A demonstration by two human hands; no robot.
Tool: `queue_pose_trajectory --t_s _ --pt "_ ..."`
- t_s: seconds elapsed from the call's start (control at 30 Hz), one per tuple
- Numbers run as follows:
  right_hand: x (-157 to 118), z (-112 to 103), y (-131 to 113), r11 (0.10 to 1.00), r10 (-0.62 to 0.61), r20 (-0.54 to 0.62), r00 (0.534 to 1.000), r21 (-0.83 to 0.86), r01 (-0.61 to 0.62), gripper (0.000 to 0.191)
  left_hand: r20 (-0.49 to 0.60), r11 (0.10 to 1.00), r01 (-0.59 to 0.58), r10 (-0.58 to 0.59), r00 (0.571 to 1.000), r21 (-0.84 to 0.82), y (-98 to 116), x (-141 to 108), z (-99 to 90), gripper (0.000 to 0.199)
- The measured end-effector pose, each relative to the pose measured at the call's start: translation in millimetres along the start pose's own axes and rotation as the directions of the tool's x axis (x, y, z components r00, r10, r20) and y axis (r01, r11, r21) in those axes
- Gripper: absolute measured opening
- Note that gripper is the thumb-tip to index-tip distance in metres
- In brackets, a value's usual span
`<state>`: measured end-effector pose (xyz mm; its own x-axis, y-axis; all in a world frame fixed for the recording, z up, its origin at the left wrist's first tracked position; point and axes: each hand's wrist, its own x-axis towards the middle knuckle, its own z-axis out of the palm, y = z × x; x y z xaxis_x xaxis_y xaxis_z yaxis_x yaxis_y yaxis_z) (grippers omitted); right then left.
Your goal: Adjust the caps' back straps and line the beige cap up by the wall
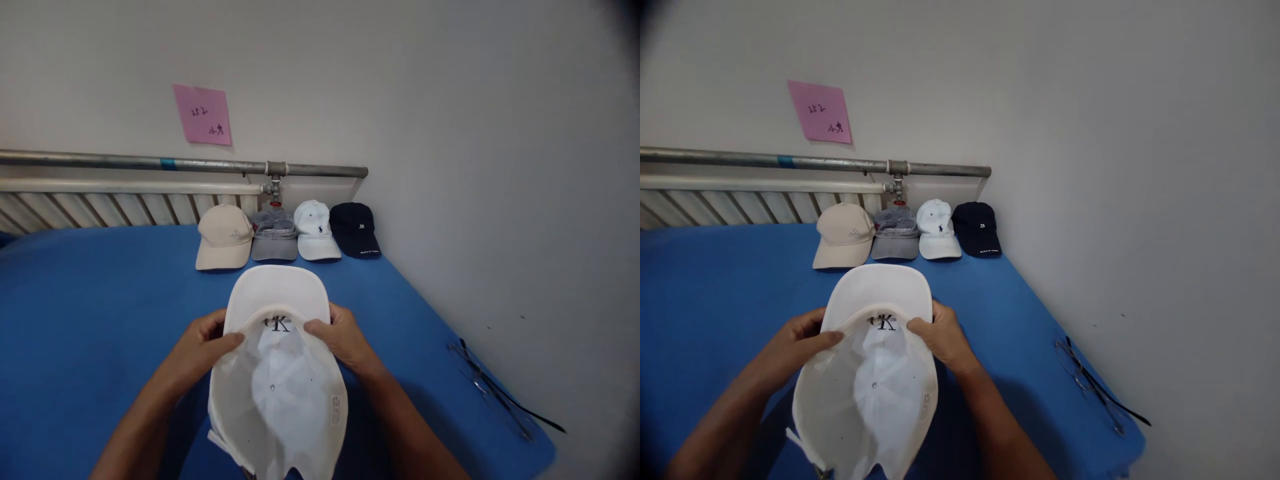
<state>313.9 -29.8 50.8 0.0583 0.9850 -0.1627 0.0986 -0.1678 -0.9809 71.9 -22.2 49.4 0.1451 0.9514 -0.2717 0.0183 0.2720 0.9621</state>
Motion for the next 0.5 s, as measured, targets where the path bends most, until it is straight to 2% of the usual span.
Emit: queue_pose_trajectory --t_s 0.17,0.33,0.5 --pt "-0.8 -1.4 -0.2 0.999 0.002 0.005 1.000 -0.052 -0.002 0.019 0.017 1.000 -0.005 0.005 1.000 0.030 2.2 -1.6 -0.9 0.047" --pt "-1.6 -2.9 -0.5 0.999 0.040 0.089 0.995 -0.013 -0.039 0.030 -0.017 0.996 0.026 -0.025 1.000 0.084 4.3 -2.7 0.3 0.048" --pt "1.0 -2.1 4.1 0.997 0.055 0.070 0.996 -0.048 -0.052 0.019 -0.010 0.996 0.022 -0.021 1.000 0.091 3.3 -2.1 2.2 0.051"
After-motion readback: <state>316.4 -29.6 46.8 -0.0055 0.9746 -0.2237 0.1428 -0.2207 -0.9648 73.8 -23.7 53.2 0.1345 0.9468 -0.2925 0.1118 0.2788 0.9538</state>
